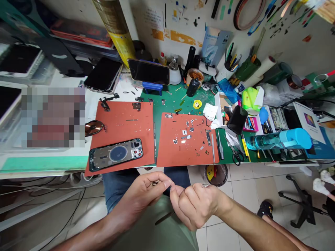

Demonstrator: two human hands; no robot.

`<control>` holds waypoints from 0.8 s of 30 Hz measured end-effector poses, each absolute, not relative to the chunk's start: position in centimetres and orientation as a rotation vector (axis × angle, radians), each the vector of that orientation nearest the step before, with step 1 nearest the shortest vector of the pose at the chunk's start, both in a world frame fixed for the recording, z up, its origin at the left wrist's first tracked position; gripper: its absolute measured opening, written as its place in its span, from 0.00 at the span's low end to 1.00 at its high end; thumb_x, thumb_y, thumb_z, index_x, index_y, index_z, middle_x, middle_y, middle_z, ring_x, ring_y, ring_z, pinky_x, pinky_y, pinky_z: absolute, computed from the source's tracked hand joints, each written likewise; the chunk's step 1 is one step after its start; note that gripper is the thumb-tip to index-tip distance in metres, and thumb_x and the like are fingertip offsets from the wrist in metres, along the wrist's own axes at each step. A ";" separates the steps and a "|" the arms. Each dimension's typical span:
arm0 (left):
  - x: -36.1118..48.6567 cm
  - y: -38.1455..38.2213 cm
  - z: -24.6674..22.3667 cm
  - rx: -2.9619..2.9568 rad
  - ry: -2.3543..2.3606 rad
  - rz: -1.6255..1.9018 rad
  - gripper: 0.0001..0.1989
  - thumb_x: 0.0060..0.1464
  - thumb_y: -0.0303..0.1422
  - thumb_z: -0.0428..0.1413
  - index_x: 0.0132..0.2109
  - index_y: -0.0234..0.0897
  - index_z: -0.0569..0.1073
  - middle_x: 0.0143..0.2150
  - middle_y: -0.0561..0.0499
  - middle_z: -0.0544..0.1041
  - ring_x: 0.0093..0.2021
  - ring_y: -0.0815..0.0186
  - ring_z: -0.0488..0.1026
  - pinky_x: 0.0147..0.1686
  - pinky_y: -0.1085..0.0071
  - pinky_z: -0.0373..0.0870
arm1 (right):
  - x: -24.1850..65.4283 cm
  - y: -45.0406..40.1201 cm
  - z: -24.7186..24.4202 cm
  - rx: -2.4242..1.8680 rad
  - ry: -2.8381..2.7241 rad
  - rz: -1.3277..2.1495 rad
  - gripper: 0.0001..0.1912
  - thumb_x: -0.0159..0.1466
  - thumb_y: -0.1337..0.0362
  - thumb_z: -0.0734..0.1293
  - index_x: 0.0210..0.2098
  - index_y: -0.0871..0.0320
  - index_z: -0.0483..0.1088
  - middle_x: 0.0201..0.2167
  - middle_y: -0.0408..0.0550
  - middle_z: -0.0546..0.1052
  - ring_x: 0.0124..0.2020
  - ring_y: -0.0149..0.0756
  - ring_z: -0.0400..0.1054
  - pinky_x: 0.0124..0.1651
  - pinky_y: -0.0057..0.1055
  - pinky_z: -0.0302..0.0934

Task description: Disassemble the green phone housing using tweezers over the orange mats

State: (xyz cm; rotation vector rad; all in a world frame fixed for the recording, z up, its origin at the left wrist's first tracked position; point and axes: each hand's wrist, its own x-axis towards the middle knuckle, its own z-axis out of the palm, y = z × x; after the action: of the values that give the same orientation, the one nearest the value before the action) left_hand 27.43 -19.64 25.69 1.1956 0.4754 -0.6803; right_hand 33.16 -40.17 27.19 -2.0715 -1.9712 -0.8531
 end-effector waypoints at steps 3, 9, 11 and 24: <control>27.6 -19.7 25.6 1.156 0.465 -0.683 0.12 0.51 0.43 0.65 0.31 0.39 0.80 0.21 0.58 0.67 0.23 0.70 0.53 0.25 0.70 0.48 | 33.4 -40.3 27.3 -2.027 -2.063 -0.835 0.11 0.65 0.76 0.75 0.29 0.56 0.83 0.19 0.37 0.72 0.15 0.21 0.60 0.10 0.22 0.45; 27.7 -19.5 25.7 1.158 0.465 -0.687 0.12 0.51 0.43 0.65 0.29 0.39 0.80 0.19 0.59 0.63 0.23 0.70 0.50 0.25 0.70 0.47 | 33.7 -40.4 27.7 -2.025 -2.027 -0.623 0.12 0.68 0.75 0.72 0.32 0.53 0.84 0.20 0.38 0.73 0.17 0.23 0.61 0.10 0.23 0.45; 27.6 -19.5 25.7 1.153 0.466 -0.697 0.12 0.52 0.43 0.65 0.29 0.40 0.80 0.18 0.61 0.58 0.22 0.70 0.46 0.24 0.69 0.45 | 34.0 -40.4 27.8 -2.010 -2.071 -0.673 0.12 0.67 0.75 0.72 0.31 0.55 0.84 0.19 0.38 0.72 0.16 0.23 0.60 0.11 0.24 0.45; 26.9 -18.7 22.9 1.216 0.453 -0.682 0.22 0.62 0.51 0.57 0.44 0.35 0.82 0.21 0.61 0.56 0.24 0.69 0.48 0.26 0.69 0.46 | 33.7 -42.6 25.0 -2.371 -0.836 -0.015 0.13 0.75 0.68 0.61 0.44 0.58 0.79 0.26 0.44 0.76 0.24 0.33 0.68 0.27 0.32 0.62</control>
State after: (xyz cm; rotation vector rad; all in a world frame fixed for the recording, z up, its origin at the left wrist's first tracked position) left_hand 26.92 -18.70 22.87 1.2159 0.4532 -0.6816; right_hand 33.72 -42.56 25.03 -2.3705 -0.8360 -0.0152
